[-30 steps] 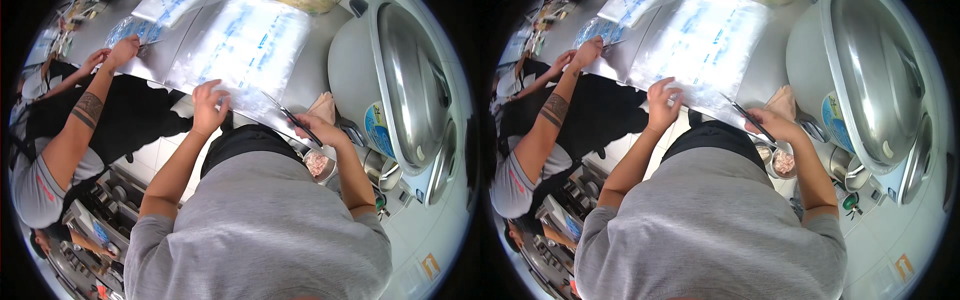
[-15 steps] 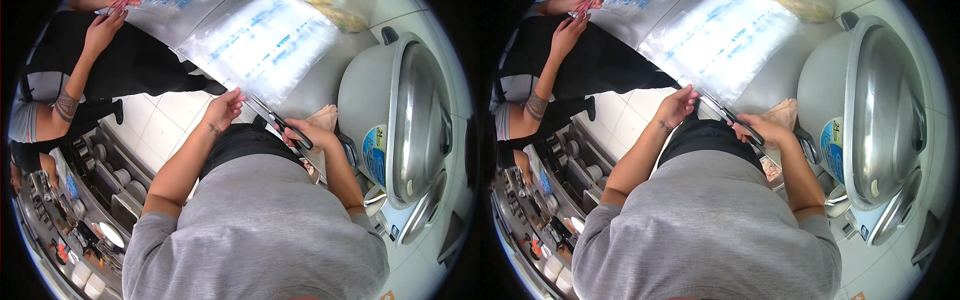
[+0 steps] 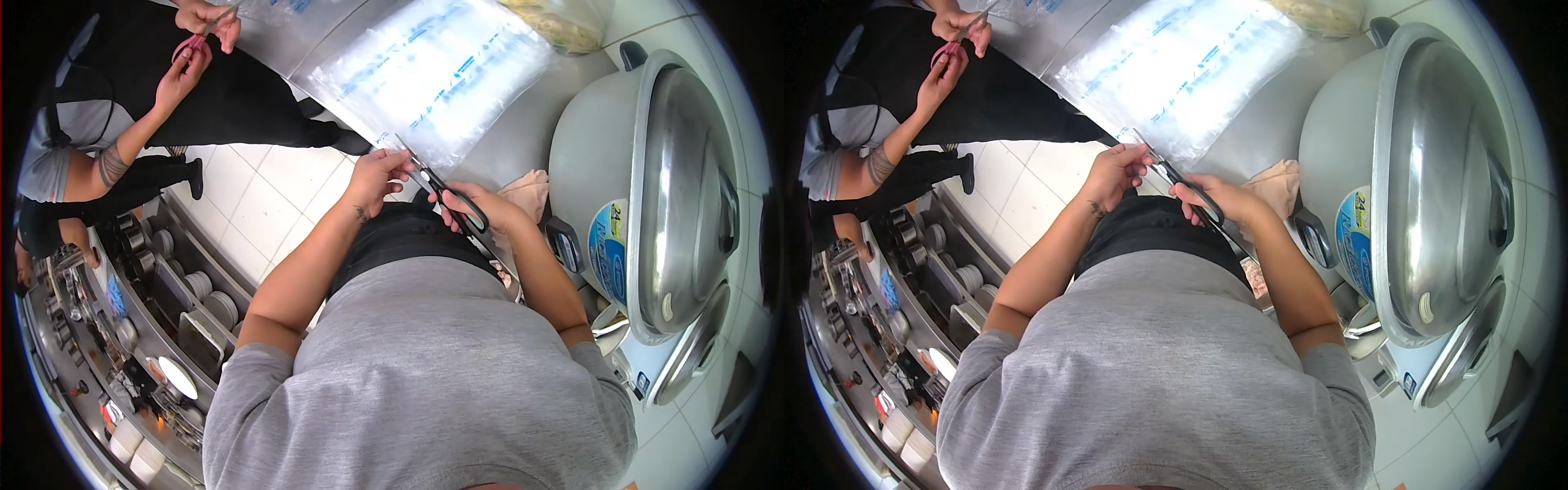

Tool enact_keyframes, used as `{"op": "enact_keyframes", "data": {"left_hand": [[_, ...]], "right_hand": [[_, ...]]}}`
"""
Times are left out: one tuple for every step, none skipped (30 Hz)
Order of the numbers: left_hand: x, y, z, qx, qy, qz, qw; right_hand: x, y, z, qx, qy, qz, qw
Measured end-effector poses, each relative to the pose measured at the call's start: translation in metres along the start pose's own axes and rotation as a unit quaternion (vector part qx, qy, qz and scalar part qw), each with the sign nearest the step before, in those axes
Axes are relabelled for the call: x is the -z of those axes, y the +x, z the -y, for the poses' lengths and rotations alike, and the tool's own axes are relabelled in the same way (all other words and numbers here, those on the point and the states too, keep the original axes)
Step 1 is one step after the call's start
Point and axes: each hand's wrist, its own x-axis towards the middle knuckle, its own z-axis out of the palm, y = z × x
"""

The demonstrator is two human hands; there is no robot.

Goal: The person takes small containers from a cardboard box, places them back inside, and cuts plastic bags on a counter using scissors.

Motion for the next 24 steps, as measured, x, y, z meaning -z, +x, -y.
{"op": "enact_keyframes", "data": {"left_hand": [[0.0, 0.0, 0.0, -0.005, 0.004, -0.003, 1.0], [0.0, 0.0, 0.0, -0.005, 0.007, -0.002, 1.0], [0.001, 0.0, 0.0, -0.005, 0.011, -0.001, 1.0], [0.003, 0.0, -0.001, -0.006, 0.014, 0.0, 1.0], [0.005, 0.002, 0.0, -0.002, 0.016, 0.003, 1.0], [0.007, 0.002, 0.0, 0.001, 0.017, 0.007, 1.0], [0.009, 0.003, 0.0, 0.005, 0.018, 0.01, 1.0], [0.011, 0.004, 0.0, 0.007, 0.016, 0.01, 1.0], [0.011, 0.004, -0.001, 0.01, 0.014, 0.009, 1.0], [0.012, 0.003, -0.001, 0.013, 0.011, 0.008, 1.0], [0.012, 0.003, -0.002, 0.017, 0.015, 0.009, 1.0], [0.011, 0.002, -0.004, 0.021, 0.02, 0.01, 1.0], [0.01, 0.001, -0.005, 0.026, 0.025, 0.012, 0.999], [0.009, -0.001, -0.007, 0.034, 0.039, 0.017, 0.999], [0.008, -0.004, -0.008, 0.041, 0.052, 0.022, 0.998], [0.008, -0.005, -0.009, 0.05, 0.065, 0.027, 0.996], [0.008, -0.004, -0.009, 0.046, 0.065, 0.028, 0.996], [0.01, -0.003, -0.008, 0.043, 0.064, 0.029, 0.997], [0.013, -0.002, -0.007, 0.04, 0.063, 0.029, 0.997], [0.015, -0.001, -0.006, 0.048, 0.073, 0.035, 0.996], [0.016, -0.002, -0.008, 0.057, 0.082, 0.042, 0.994], [0.018, -0.002, -0.01, 0.065, 0.092, 0.048, 0.992], [0.019, -0.004, -0.012, 0.067, 0.135, 0.041, 0.988], [0.015, -0.01, -0.021, 0.07, 0.177, 0.034, 0.981]], "right_hand": [[0.0, 0.0, -0.001, -0.001, 0.003, -0.006, 1.0], [0.001, 0.001, -0.001, -0.001, 0.006, -0.012, 1.0], [0.001, 0.0, -0.001, 0.002, -0.003, -0.012, 1.0], [0.002, 0.0, -0.001, 0.005, -0.011, -0.013, 1.0], [0.002, 0.0, 0.0, 0.008, -0.02, -0.014, 1.0], [0.003, 0.0, 0.0, 0.01, -0.023, -0.018, 1.0], [0.004, 0.001, -0.001, 0.012, -0.026, -0.021, 0.999], [0.006, 0.002, -0.002, 0.014, -0.029, -0.025, 0.999], [0.007, 0.003, -0.003, 0.016, -0.031, -0.023, 0.999], [0.007, 0.005, -0.005, 0.018, -0.032, -0.021, 0.999], [0.008, 0.007, -0.006, 0.021, -0.033, -0.02, 0.999], [0.008, 0.01, -0.007, 0.034, -0.029, -0.008, 0.999], [0.008, 0.013, -0.007, 0.047, -0.025, 0.003, 0.999], [0.008, 0.016, -0.007, 0.06, -0.02, 0.014, 0.998], [0.008, 0.019, -0.006, 0.065, -0.008, 0.019, 0.998], [0.007, 0.022, -0.004, 0.069, 0.003, 0.023, 0.997], [0.008, 0.024, -0.003, 0.073, 0.014, 0.028, 0.997], [0.009, 0.026, -0.003, 0.071, 0.009, 0.029, 0.997], [0.011, 0.029, -0.002, 0.07, 0.004, 0.03, 0.997], [0.012, 0.03, -0.002, 0.068, -0.001, 0.031, 0.997], [0.011, 0.031, -0.001, 0.063, -0.012, 0.024, 0.998], [0.011, 0.033, 0.001, 0.059, -0.024, 0.018, 0.998], [0.011, 0.034, 0.002, 0.054, -0.036, 0.011, 0.998], [0.011, 0.035, 0.002, 0.054, -0.034, 0.008, 0.998]]}}
